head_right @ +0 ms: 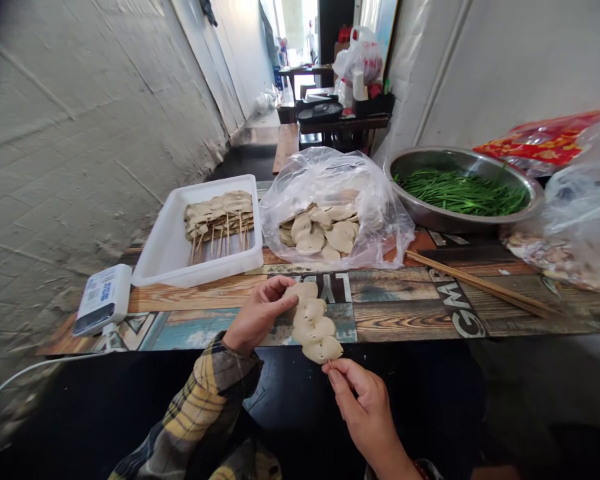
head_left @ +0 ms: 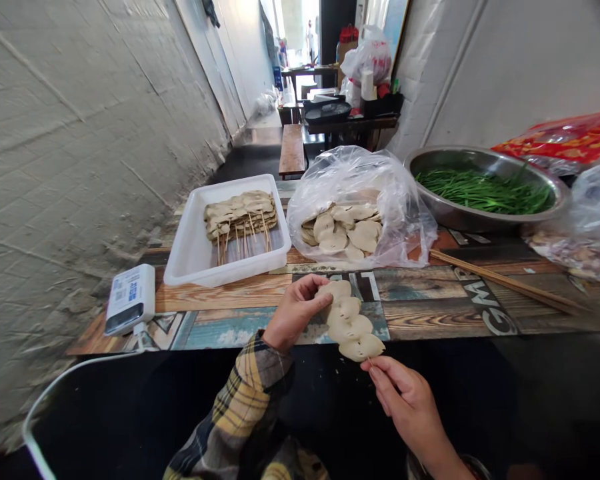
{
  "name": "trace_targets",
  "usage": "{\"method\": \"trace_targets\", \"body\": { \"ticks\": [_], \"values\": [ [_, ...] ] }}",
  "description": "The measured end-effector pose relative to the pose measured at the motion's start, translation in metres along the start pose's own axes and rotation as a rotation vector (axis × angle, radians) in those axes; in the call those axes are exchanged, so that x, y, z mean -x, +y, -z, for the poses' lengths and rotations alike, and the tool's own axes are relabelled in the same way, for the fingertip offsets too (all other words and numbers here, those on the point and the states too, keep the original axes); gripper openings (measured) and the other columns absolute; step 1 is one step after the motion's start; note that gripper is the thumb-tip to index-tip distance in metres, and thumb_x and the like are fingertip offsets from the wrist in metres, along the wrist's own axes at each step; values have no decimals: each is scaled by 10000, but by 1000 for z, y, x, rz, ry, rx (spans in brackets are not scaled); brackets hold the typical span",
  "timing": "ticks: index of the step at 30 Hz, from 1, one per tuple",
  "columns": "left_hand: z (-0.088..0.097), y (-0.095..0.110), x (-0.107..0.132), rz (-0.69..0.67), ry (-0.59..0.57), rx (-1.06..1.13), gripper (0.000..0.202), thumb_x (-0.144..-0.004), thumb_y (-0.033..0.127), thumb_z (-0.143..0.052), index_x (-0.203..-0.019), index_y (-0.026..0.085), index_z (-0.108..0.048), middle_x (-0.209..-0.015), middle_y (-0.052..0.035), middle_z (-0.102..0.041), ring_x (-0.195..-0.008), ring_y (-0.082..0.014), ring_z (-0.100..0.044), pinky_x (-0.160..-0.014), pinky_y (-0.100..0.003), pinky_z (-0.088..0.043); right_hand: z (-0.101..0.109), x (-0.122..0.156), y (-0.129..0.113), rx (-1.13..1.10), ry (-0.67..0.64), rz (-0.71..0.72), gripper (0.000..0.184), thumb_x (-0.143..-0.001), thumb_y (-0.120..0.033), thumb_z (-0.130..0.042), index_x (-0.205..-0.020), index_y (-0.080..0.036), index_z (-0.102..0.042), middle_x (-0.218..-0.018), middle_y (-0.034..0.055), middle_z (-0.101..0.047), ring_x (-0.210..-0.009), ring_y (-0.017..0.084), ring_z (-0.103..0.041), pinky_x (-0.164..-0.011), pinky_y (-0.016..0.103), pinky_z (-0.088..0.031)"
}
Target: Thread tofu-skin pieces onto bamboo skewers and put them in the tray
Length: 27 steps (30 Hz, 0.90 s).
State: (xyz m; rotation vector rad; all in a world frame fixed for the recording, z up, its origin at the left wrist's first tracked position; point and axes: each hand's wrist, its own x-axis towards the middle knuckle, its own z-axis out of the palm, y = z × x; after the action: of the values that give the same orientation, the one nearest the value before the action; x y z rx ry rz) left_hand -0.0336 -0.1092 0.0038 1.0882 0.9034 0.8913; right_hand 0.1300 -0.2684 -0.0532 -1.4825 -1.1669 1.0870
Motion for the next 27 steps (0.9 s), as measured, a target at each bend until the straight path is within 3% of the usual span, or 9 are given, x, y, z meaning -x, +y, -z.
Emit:
{"method": "trace_targets", "body": {
  "ticks": [7,11,19,27],
  "values": [
    [-5,7,4,59,-57,154,325,-624,304,-841,-849,144,-668,-721,-2,-640,-613,-72,-527,-597,-189,-384,4,3,7,42,16,43,330,-921,-432,-536,-925,-166,-732,-490,-37,-508,-398,102,-467,-424,199,-401],
    [-7,7,7,48,-35,185,289,-668,333,-808,-827,132,-675,-654,5,-605,-557,-60,-473,-540,-183,-340,6,4,8,75,53,78,323,-909,-430,-553,-922,-172,-748,-514,-19,-565,-411,110,-508,-440,199,-441],
    [-15,7,11,81,4,260,296,-616,332,-827,-738,126,-653,-617,18,-574,-530,-55,-455,-526,-187,-330,9,3,7,142,117,156,334,-886,-465,-568,-905,-206,-779,-611,24,-688,-415,124,-571,-431,196,-491],
    [-20,10,14,103,8,242,314,-596,344,-834,-701,128,-632,-560,31,-530,-494,-46,-401,-498,-190,-262,12,2,1,202,158,217,354,-872,-502,-567,-856,-233,-796,-577,25,-691,-460,157,-634,-435,196,-520]
  ]
}}
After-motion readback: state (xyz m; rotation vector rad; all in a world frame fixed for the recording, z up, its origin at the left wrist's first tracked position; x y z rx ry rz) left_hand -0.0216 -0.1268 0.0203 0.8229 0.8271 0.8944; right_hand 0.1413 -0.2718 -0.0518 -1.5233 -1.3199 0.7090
